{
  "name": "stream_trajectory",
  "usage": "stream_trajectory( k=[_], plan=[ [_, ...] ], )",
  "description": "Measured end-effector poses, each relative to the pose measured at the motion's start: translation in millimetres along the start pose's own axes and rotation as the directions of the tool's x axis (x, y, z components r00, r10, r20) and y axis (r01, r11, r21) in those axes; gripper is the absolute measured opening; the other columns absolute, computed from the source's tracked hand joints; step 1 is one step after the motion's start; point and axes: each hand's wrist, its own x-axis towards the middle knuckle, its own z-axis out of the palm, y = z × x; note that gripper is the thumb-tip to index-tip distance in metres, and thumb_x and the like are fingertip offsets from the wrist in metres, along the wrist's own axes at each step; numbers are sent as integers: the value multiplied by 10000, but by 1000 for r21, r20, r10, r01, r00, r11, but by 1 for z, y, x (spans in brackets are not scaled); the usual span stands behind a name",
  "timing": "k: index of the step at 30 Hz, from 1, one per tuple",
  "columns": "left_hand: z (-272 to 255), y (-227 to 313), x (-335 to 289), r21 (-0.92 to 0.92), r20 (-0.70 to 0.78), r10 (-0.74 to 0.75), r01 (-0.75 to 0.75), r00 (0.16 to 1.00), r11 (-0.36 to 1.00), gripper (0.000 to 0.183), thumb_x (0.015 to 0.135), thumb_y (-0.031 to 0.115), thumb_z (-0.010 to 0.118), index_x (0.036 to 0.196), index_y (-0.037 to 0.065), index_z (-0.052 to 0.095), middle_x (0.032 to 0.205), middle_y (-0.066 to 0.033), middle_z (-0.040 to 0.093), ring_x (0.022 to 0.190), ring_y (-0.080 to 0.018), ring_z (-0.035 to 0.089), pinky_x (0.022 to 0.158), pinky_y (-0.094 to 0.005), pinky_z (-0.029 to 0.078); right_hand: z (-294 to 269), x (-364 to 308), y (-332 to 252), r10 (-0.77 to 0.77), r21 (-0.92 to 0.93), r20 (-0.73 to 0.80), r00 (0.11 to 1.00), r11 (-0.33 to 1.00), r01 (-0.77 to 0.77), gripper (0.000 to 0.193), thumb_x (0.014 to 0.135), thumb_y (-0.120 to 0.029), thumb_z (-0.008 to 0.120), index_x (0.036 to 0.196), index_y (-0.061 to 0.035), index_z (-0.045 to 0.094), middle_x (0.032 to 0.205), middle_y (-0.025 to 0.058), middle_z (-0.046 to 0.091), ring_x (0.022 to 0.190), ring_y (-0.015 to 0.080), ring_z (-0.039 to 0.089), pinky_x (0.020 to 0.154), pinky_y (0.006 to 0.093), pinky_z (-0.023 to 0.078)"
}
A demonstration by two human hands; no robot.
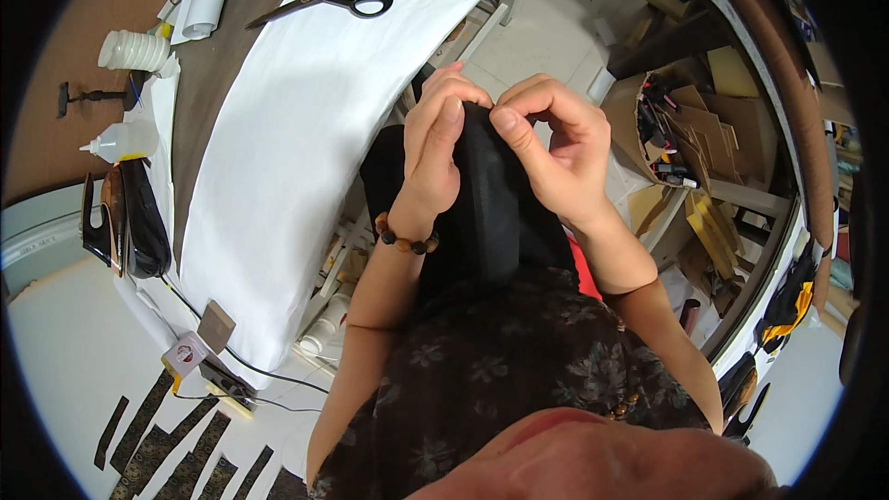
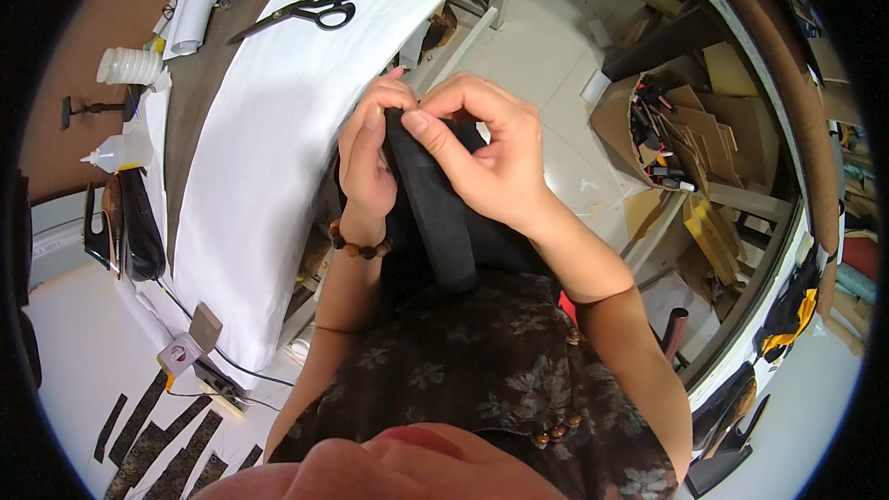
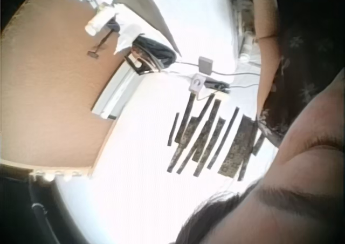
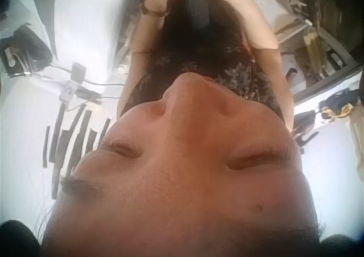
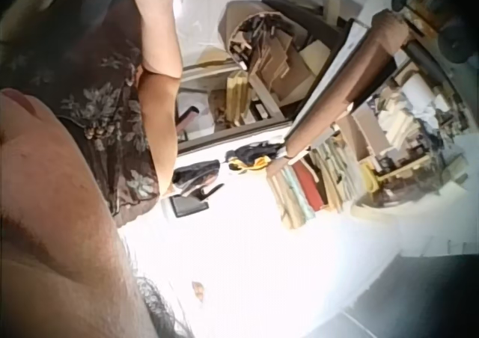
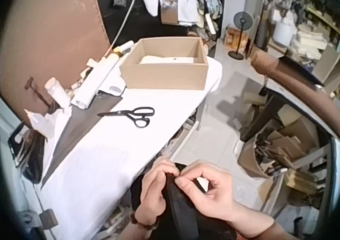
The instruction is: The person folds and trims a black fabric strip, then irons it onto a beige board. They cut the board to shape, iron the edges, and use a lighter to seal the fabric edges. The process involves repeated cutting, ironing, and edge finishing.
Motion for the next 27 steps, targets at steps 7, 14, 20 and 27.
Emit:
stream_trajectory(
  k=[7, 14, 20, 27],
  plan=[
    [4, 2, -1, -87, -67, -69, 63, 995, 994, 280, 992, 211, 437, 882, 1, 584, 776, -50, 496, 714, -158, 418, 750, -296, 349, 2, -4, 8, 46, 97, -40, 998, 994, -42, 102, 858, -38, 707, 803, 0, 630, 766, 51, 653, 706, 98, 582, 658, 231, 453],
    [0, -1, -2, -271, -5, -137, 130, 991, 954, 232, 974, 186, 491, 877, 1, 591, 758, -7, 451, 698, -95, 348, 631, -239, 277, -2, -6, 14, 119, 111, -6, 993, 987, -117, 123, 855, -49, 720, 792, -5, 625, 742, 18, 623, 679, 63, 521, 640, 211, 428],
    [-3, -2, -1, -313, 9, -163, 157, 987, 937, 198, 934, 153, 494, 865, -2, 598, 776, -24, 490, 745, -120, 378, 680, -254, 290, -5, -2, 15, 190, 183, 44, 981, 964, -194, 147, 869, -76, 726, 793, -8, 620, 732, -7, 613, 682, 45, 504, 631, 196, 417],
    [-4, 0, 0, -357, 26, -201, 197, 979, 913, 204, 833, 143, 486, 879, -14, 608, 831, -71, 541, 831, -173, 429, 781, -286, 308, -4, -3, 22, 226, 270, 69, 972, 933, -237, 143, 879, -76, 720, 801, -20, 614, 728, -36, 600, 660, 18, 476, 598, 177, 390]
  ],
)
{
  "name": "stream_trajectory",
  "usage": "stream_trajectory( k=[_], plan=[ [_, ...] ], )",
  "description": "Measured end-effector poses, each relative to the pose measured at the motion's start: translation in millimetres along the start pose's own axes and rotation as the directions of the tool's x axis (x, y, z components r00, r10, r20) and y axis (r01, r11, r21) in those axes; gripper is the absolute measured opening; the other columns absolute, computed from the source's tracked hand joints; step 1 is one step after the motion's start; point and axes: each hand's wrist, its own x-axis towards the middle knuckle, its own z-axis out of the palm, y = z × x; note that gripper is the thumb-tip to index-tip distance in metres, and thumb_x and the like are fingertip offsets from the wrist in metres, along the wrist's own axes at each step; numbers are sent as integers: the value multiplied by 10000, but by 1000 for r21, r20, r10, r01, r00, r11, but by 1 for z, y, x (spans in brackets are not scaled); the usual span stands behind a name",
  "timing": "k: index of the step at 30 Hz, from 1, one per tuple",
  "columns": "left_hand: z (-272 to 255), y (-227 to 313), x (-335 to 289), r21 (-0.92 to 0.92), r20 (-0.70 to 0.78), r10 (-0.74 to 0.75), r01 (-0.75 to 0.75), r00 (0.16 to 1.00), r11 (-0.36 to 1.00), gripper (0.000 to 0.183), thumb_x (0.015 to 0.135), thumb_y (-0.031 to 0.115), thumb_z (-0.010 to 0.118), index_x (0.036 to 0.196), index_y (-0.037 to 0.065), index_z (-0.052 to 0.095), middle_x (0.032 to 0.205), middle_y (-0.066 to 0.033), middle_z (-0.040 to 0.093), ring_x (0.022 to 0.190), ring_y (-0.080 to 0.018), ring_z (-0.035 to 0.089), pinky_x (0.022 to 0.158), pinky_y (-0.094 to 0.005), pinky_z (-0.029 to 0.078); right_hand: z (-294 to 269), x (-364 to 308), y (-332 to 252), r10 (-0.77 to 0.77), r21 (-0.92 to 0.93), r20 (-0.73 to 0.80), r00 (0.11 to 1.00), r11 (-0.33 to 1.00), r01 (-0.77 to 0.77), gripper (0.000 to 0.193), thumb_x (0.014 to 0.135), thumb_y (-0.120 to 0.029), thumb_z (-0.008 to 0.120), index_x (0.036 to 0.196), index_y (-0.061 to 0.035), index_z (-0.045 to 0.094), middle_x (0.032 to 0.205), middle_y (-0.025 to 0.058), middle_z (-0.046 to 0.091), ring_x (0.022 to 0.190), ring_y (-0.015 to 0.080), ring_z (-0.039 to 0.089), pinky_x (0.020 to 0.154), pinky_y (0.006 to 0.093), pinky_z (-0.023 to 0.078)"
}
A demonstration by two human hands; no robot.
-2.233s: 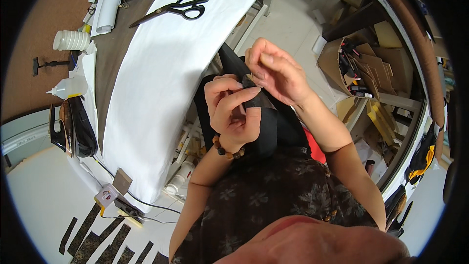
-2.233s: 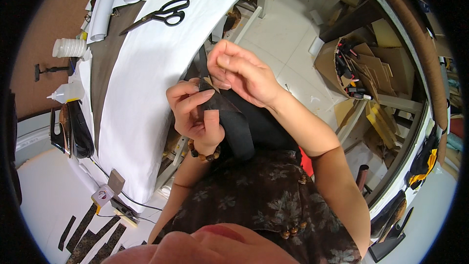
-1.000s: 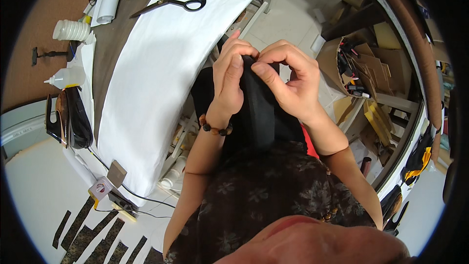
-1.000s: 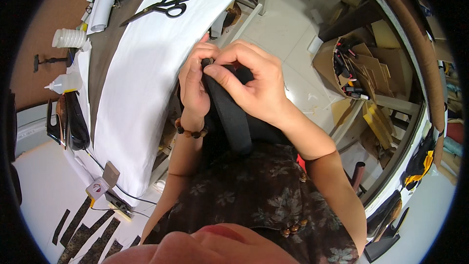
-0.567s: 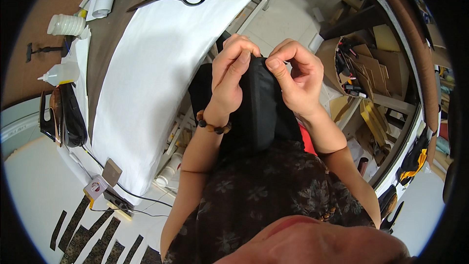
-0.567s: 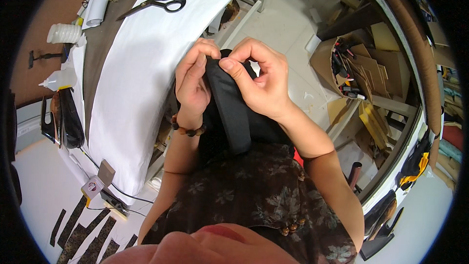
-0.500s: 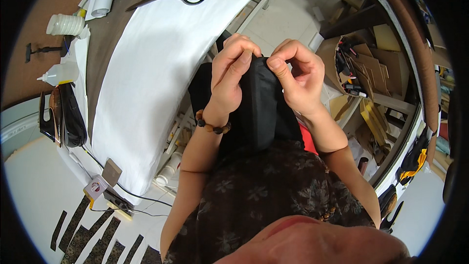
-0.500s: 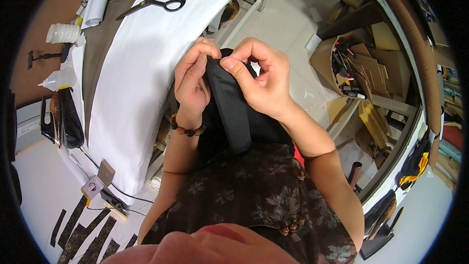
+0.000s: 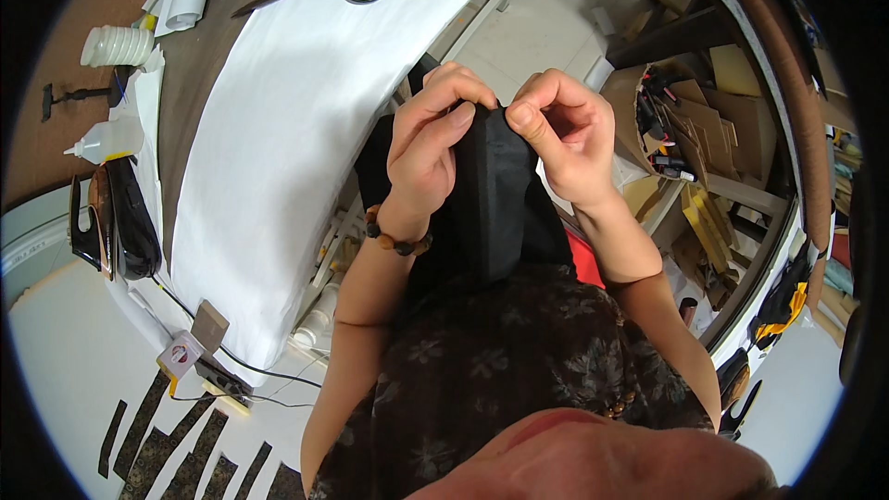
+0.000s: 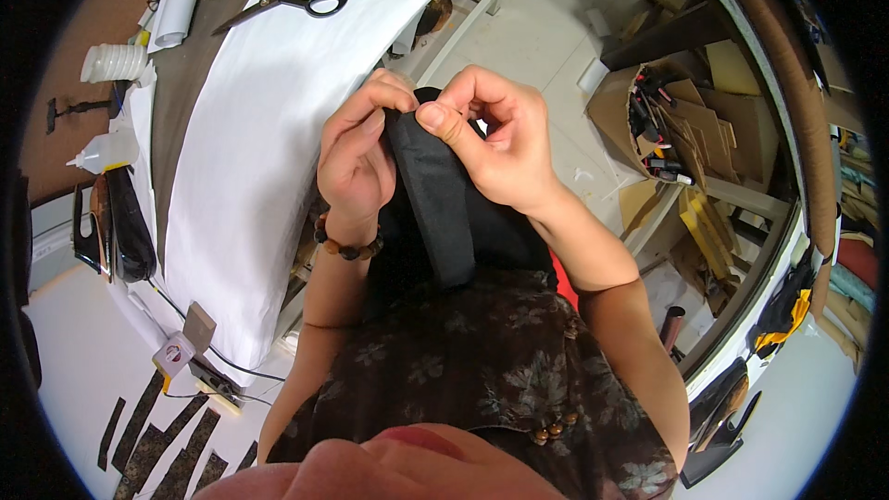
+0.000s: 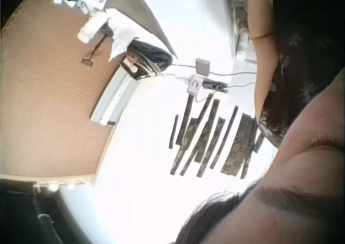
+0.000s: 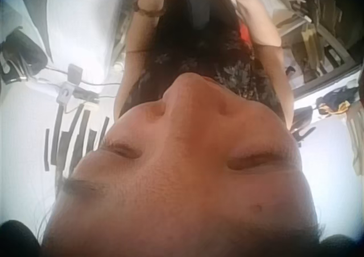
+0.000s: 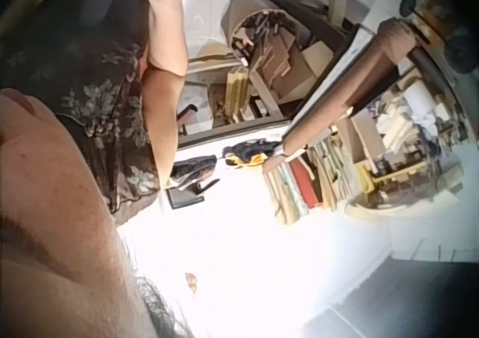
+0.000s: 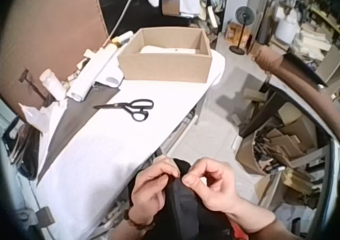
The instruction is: The person folds and trims a black fabric strip, then irons it onto a beige board. They cut the board to shape, iron the edges, and use a lighter to seal the fabric edges. The process involves repeated cutting, ironing, and edge finishing.
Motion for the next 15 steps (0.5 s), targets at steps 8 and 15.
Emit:
stream_trajectory(
  k=[8, 15],
  plan=[
    [-5, -1, -1, 135, 91, 47, -60, 995, 989, 188, 804, 129, 598, 941, 1, 586, 904, -72, 556, 888, -198, 457, 874, -303, 324, 0, 4, 5, 22, 64, 9, 1000, 998, -23, 155, 887, -99, 719, 801, -23, 615, 729, -43, 598, 654, 6, 466, 586, 172, 377],
    [-2, -2, 0, 249, 121, 105, -133, 987, 959, 156, 815, 60, 638, 950, 18, 573, 902, -70, 551, 866, -198, 460, 846, -302, 346, -4, 8, 13, 5, 77, 30, 1000, 997, -8, 163, 898, -126, 712, 817, -27, 612, 729, -37, 595, 655, 14, 476, 596, 178, 386]
  ],
)
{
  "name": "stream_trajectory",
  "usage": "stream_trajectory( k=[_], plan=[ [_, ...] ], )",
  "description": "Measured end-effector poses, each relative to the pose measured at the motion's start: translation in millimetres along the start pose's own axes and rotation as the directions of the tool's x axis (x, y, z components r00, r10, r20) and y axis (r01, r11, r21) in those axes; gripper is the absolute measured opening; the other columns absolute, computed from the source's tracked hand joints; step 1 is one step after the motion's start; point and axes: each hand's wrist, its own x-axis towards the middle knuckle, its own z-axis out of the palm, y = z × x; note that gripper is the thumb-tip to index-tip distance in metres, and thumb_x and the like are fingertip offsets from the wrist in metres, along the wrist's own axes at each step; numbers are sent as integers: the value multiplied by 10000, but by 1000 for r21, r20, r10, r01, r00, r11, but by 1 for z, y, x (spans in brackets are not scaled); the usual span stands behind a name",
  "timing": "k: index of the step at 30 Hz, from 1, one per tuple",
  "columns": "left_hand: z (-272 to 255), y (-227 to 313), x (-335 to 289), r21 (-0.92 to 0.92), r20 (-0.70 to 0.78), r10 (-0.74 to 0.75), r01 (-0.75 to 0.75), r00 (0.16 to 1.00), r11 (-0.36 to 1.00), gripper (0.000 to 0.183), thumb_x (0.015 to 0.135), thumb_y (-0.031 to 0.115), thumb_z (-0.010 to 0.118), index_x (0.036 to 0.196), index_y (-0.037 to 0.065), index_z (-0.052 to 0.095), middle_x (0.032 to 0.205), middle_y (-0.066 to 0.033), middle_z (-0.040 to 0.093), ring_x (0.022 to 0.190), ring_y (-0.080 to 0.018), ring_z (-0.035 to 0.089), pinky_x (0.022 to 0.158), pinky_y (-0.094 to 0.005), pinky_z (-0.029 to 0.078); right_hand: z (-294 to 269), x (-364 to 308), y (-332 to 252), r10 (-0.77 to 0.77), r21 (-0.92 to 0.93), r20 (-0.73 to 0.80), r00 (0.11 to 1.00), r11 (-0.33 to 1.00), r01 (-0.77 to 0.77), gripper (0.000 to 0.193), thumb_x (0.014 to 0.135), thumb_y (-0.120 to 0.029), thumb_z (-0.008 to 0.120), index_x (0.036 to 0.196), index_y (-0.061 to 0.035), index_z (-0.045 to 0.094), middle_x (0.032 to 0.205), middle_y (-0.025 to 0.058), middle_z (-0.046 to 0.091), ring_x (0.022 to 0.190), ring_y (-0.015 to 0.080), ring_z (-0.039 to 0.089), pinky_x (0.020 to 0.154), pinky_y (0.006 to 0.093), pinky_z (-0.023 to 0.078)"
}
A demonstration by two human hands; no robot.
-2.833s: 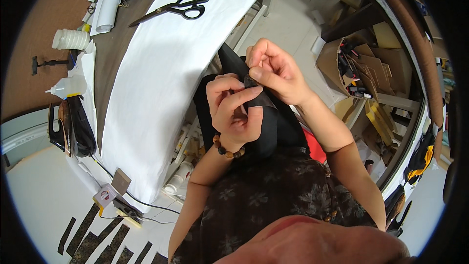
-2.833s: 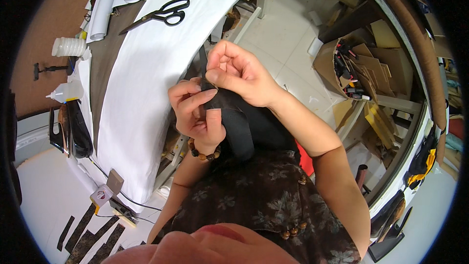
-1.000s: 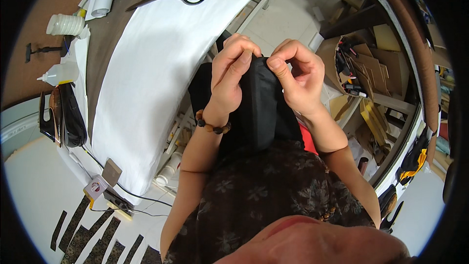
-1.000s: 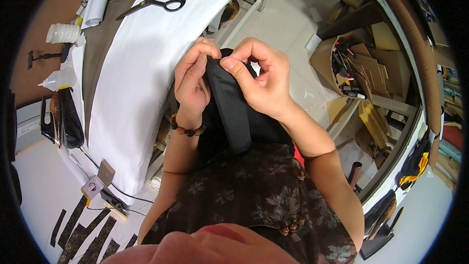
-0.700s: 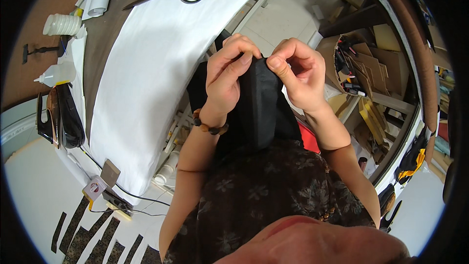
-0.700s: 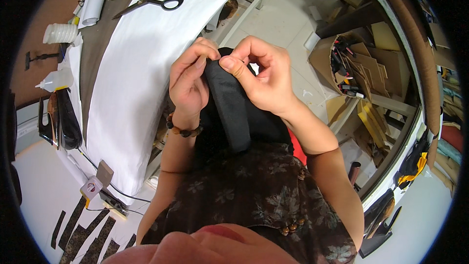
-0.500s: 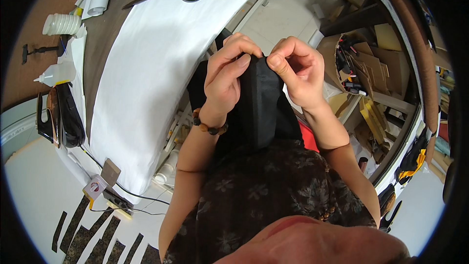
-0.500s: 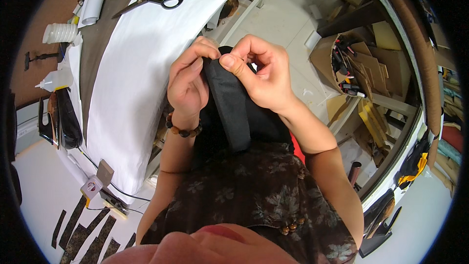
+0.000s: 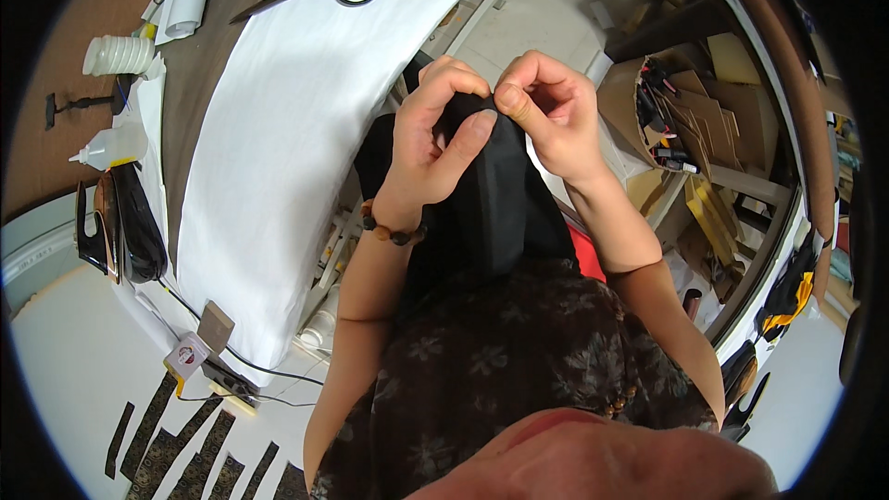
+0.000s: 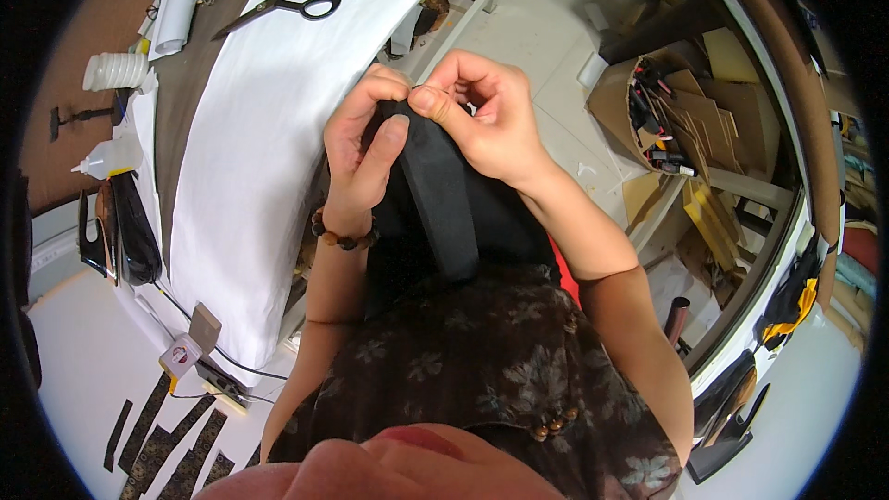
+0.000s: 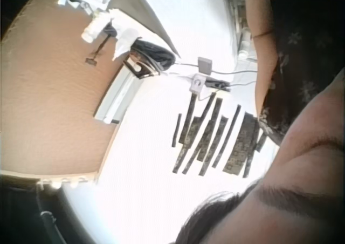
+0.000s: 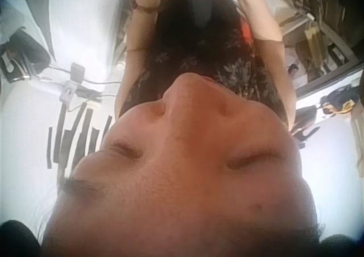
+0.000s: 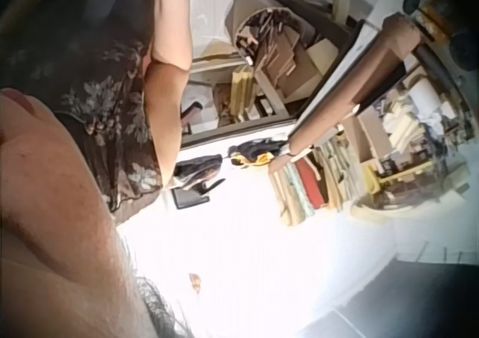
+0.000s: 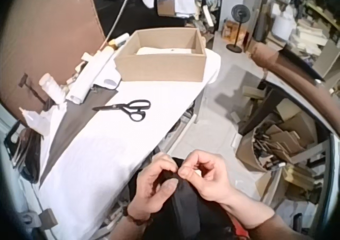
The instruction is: The person folds and trims a black fabric strip, then irons it onto a beige board. They cut the board to shape, iron the edges, and use a lighter to seal the fabric edges. The process involves repeated cutting, ironing, and edge finishing.
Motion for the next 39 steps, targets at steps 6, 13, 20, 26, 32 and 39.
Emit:
stream_trajectory(
  k=[6, 13, 20, 26, 32, 39],
  plan=[
    [7, -1, -1, 96, -71, 29, -22, 997, 995, 152, 804, -9, 624, 939, 18, 558, 855, -70, 534, 834, -189, 456, 804, -287, 361, 3, 2, 8, 21, 152, 30, 999, 988, -25, 132, 913, -116, 693, 864, -31, 605, 769, -45, 592, 686, 11, 481, 625, 178, 393],
    [13, 4, 1, 163, -151, 26, -1, 988, 987, 74, 850, 13, 591, 817, 11, 524, 768, -55, 502, 741, -161, 441, 718, -270, 363, 7, -11, 4, 114, 157, -16, 993, 981, -110, 193, 984, -213, 595, 965, -22, 621, 818, -61, 587, 762, 7, 491, 686, 180, 405],
    [18, 3, 3, 67, -199, -37, 51, 979, 996, 142, 906, 78, 587, 805, 7, 517, 778, -18, 484, 729, -94, 411, 679, -234, 350, 5, -18, 4, 114, 305, -35, 993, 947, -98, 278, 995, -195, 557, 1217, -38, 499, 846, -13, 612, 796, 39, 540, 751, 197, 431],
    [-1, -1, -2, -162, 20, -102, 104, 995, 981, 103, 920, 114, 558, 960, 29, 515, 905, -4, 458, 823, -79, 405, 732, -222, 344, 4, -20, 3, -3, 276, 33, 999, 961, -7, 510, 909, -8, 648, 1329, -43, 361, 823, 11, 618, 785, 60, 576, 732, 198, 458],
    [8, 2, -3, 48, -19, -11, 12, 1000, 999, 79, 907, 36, 560, 944, 34, 490, 859, 2, 454, 776, -64, 405, 704, -214, 357, 8, -22, 19, 35, 307, -28, 999, 951, -25, 384, 942, -56, 615, 1279, -44, 429, 818, 2, 614, 768, 62, 569, 711, 205, 454],
    [13, 9, -2, -147, -115, -176, 158, 978, 976, 20, 950, 47, 538, 948, 30, 527, 887, 13, 485, 811, -40, 452, 736, -192, 390, -1, -37, 61, 352, 382, -162, 922, 884, -270, 235, 993, -218, 555, 1161, -55, 532, 828, 9, 610, 715, 71, 543, 668, 227, 434]
  ],
)
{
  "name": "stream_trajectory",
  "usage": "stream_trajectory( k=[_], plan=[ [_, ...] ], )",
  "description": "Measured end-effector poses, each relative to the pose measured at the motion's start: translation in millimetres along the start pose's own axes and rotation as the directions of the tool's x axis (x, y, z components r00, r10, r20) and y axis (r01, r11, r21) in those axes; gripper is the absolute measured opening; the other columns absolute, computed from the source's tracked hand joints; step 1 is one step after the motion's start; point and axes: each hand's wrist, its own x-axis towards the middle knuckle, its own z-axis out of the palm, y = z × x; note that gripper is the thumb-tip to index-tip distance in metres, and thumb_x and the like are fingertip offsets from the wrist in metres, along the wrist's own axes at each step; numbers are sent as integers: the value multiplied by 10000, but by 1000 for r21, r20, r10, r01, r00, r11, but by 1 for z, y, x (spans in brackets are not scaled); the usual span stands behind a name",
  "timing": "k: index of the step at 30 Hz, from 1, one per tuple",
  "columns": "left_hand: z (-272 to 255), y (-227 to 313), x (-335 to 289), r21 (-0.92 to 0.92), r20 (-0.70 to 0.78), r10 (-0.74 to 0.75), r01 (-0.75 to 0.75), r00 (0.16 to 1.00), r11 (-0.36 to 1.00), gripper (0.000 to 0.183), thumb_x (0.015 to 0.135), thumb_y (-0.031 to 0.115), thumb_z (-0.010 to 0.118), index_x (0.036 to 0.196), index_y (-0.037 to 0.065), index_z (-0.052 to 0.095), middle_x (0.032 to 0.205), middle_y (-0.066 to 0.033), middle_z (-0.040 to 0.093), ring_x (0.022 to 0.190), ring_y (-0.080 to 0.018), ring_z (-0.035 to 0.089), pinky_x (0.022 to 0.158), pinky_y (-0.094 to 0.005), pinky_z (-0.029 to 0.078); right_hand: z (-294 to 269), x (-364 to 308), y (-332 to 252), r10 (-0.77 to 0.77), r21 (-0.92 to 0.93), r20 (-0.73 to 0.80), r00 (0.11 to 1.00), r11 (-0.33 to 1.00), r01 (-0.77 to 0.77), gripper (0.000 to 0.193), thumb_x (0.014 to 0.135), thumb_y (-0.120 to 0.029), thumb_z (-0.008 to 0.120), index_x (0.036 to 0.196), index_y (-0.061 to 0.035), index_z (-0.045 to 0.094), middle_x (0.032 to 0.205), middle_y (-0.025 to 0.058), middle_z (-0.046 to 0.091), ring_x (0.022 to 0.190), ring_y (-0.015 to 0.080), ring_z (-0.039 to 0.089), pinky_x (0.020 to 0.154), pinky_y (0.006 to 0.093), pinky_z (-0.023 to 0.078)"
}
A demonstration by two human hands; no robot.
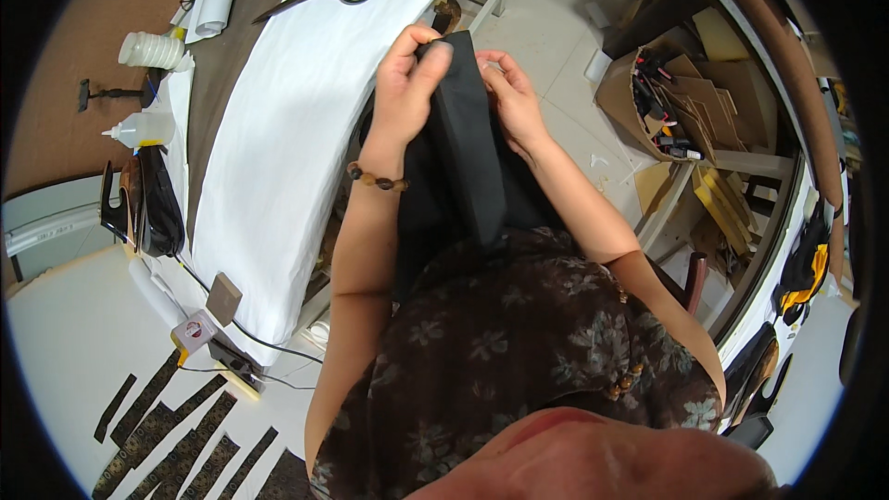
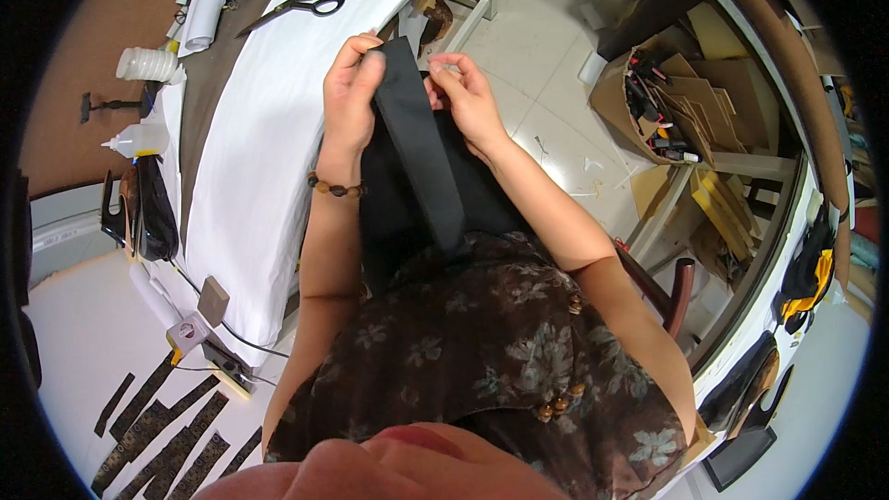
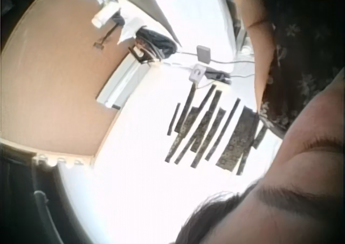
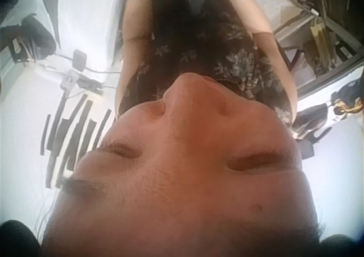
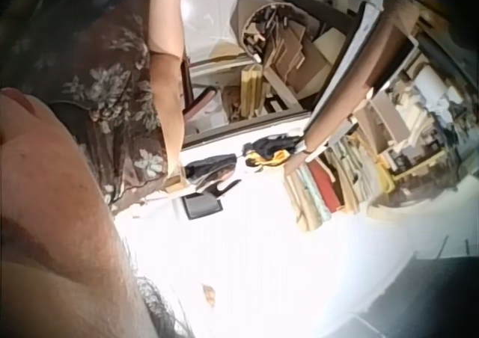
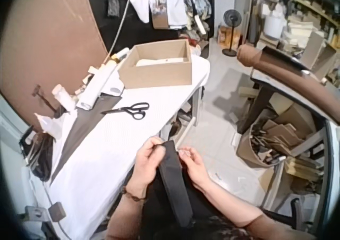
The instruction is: The person folds and trims a black fabric strip, then irons it onto a beige board. They cut the board to shape, iron the edges, and use a lighter to seal the fabric edges. The process involves repeated cutting, ironing, and edge finishing.
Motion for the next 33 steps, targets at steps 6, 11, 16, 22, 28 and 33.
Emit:
stream_trajectory(
  k=[6, 11, 16, 22, 28, 33],
  plan=[
    [-16, 1, -12, -6, 161, -16, 17, 987, 1000, 320, 908, -13, 561, 1214, 5, 469, 1166, -48, 494, 1053, -96, 483, 952, -243, 402, -6, -15, 16, 112, 16, -12, 994, 994, -112, 188, 985, -211, 547, 1115, -76, 564, 827, 2, 604, 711, 65, 541, 662, 213, 437],
    [-5, 5, -23, 45, 101, 57, -62, 993, 997, 463, 847, -77, 575, 1270, -1, 406, 1296, -99, 480, 1150, -136, 486, 993, -291, 413, 0, -29, 18, 132, 18, 4, 991, 991, -132, 167, 979, -191, 543, 1101, -80, 573, 836, -11, 604, 721, 60, 536, 659, 202, 430],
    [1, 6, -23, 197, 16, 114, -115, 993, 974, 334, 885, -44, 590, 1204, -43, 492, 1271, -118, 548, 1050, -108, 538, 907, -255, 456, 0, -36, 29, 166, 42, 20, 986, 985, -167, 165, 979, -188, 542, 1098, -78, 574, 861, -12, 611, 729, 48, 537, 649, 195, 426],
    [3, 5, -16, 88, -103, 96, -87, 990, 992, 193, 922, -1, 616, 1102, -50, 567, 1224, -136, 615, 984, -84, 553, 862, -233, 468, 10, -55, 31, 212, 64, 47, 976, 975, -215, 162, 986, -201, 538, 1090, -85, 584, 887, -17, 618, 761, 43, 557, 647, 185, 445],
    [0, -5, -27, 222, 39, 211, -214, 977, 951, 483, 882, -8, 658, 1309, -21, 432, 1418, -158, 469, 1196, -159, 503, 1021, -299, 415, 6, -61, 25, 186, 82, 89, 979, 978, -193, 188, 1002, -283, 519, 1040, -121, 608, 861, -62, 586, 765, 28, 530, 658, 177, 419],
    [21, 3, -71, 238, 77, 141, -155, 987, 959, 953, 846, -31, 661, 1538, 29, 8, 1601, -182, 64, 1477, -258, 112, 1171, -356, 169, -11, -57, 23, 151, 14, 81, 985, 988, -152, 224, 1010, -323, 500, 1009, -130, 612, 840, -77, 563, 775, 20, 505, 686, 193, 408]
  ],
)
